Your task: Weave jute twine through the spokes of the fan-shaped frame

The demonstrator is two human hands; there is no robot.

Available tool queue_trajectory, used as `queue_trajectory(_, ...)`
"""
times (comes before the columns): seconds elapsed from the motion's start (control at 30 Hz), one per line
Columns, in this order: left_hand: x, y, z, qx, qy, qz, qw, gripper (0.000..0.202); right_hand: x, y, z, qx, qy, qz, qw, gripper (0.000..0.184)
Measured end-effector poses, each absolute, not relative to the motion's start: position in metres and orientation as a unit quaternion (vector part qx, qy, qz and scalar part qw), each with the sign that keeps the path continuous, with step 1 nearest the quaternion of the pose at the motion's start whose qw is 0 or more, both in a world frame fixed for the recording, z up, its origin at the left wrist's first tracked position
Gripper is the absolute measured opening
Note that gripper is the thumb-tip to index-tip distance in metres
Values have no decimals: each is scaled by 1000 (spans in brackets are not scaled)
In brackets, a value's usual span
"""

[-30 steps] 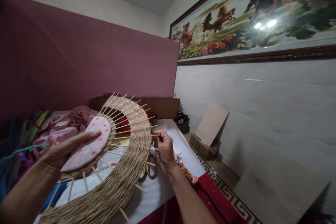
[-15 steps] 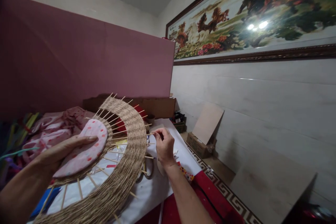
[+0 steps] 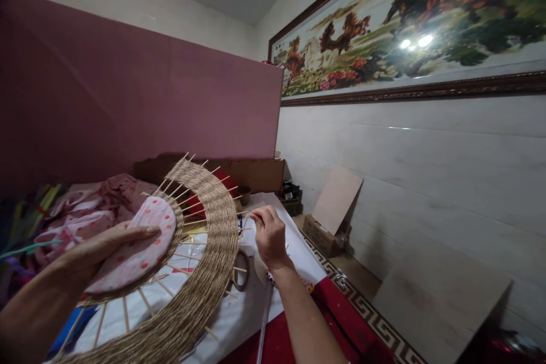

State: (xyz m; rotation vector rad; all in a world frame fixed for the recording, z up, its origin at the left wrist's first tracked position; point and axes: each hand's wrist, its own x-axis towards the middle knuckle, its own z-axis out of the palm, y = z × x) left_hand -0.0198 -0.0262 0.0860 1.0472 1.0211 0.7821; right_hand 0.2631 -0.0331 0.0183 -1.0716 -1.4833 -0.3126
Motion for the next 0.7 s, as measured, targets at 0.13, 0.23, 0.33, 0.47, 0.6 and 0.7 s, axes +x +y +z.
queue_trajectory(0.13,-22,-22,79,484,445,326,679,22,265,-34,20,-454,-635,-147,608,8)
queue_trajectory(0.23,-22,-21,76,490,437,325,680,23,267,-34,22,-464,-628,-124,612,10)
queue_trajectory(0.33,-22,-21,76,485,428,326,689,22,268,-32,23,-474,-608,-66,634,13)
queue_trajectory(0.47,-22,-23,78,455,435,342,698,25,266,-26,19,-463,-570,96,672,15)
queue_trajectory(0.6,-18,-27,79,421,435,355,712,31,258,-20,12,-440,-537,237,680,18)
queue_trajectory(0.7,-15,-29,81,415,430,359,717,31,253,-19,9,-419,-526,298,677,20)
